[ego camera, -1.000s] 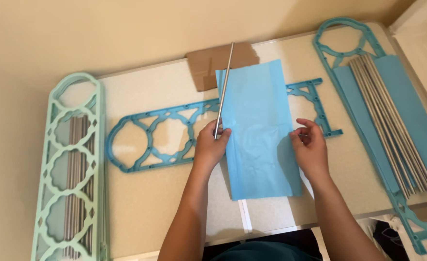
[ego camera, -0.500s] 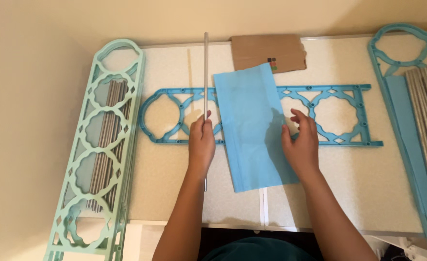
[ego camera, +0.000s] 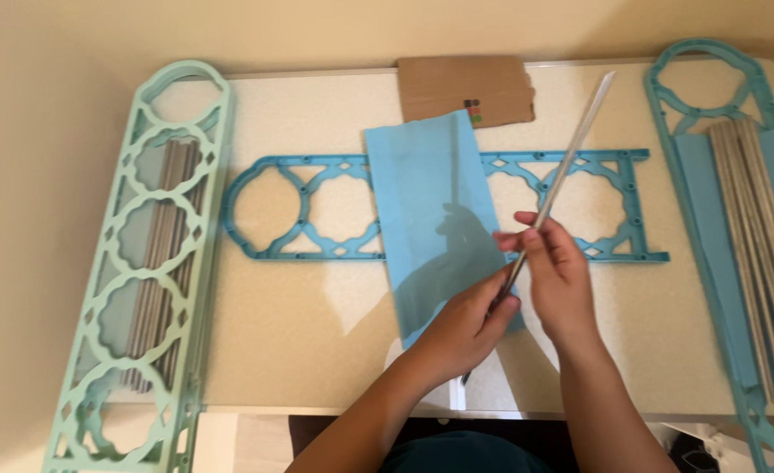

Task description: The person assembles a light-blue plastic drying rack by inserting metal rods into the frame and threading a blue fabric sheet through the rods. They then attach the assembled fabric section to the rack frame, aligning and securing it in place.

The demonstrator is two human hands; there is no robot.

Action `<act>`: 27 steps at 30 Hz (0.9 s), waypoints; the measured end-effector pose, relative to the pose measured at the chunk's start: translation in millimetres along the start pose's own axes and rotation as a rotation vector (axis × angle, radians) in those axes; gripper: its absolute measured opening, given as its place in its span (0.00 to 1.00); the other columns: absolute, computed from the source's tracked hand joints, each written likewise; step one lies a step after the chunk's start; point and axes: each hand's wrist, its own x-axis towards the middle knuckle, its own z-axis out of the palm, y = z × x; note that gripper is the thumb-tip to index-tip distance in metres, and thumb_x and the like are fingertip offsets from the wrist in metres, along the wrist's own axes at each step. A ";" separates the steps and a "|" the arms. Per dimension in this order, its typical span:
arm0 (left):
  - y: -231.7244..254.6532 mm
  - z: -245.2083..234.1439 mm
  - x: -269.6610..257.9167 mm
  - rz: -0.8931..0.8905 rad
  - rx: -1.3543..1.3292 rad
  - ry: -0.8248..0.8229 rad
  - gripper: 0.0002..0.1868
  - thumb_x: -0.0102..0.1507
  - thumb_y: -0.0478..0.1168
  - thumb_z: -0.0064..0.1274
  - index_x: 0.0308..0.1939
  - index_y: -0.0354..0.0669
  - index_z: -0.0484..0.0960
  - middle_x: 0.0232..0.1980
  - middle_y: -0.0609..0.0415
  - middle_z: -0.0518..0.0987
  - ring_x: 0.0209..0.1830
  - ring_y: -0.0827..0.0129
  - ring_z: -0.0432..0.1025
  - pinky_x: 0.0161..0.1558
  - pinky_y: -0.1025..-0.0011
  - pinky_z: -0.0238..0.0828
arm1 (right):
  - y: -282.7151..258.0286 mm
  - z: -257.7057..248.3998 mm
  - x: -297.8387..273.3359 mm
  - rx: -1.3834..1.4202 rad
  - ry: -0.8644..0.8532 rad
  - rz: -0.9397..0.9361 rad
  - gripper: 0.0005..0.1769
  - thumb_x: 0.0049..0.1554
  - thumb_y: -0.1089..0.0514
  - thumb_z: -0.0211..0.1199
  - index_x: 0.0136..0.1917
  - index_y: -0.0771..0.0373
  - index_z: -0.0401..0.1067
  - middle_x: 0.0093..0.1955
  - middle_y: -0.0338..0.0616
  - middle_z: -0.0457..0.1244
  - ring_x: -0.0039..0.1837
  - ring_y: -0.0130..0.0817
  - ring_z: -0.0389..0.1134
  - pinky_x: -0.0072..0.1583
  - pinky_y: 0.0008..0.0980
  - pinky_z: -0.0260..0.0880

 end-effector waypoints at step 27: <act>-73.8 -49.7 -11.5 0.108 0.825 0.539 0.24 0.62 0.44 0.60 0.61 0.43 0.76 0.67 0.37 0.69 0.74 0.43 0.57 0.74 0.36 0.36 | 30.3 -26.7 -10.1 -0.569 -0.015 0.384 0.22 0.61 0.47 0.58 0.65 0.56 0.73 0.36 0.37 0.67 0.39 0.26 0.64 0.44 0.29 0.65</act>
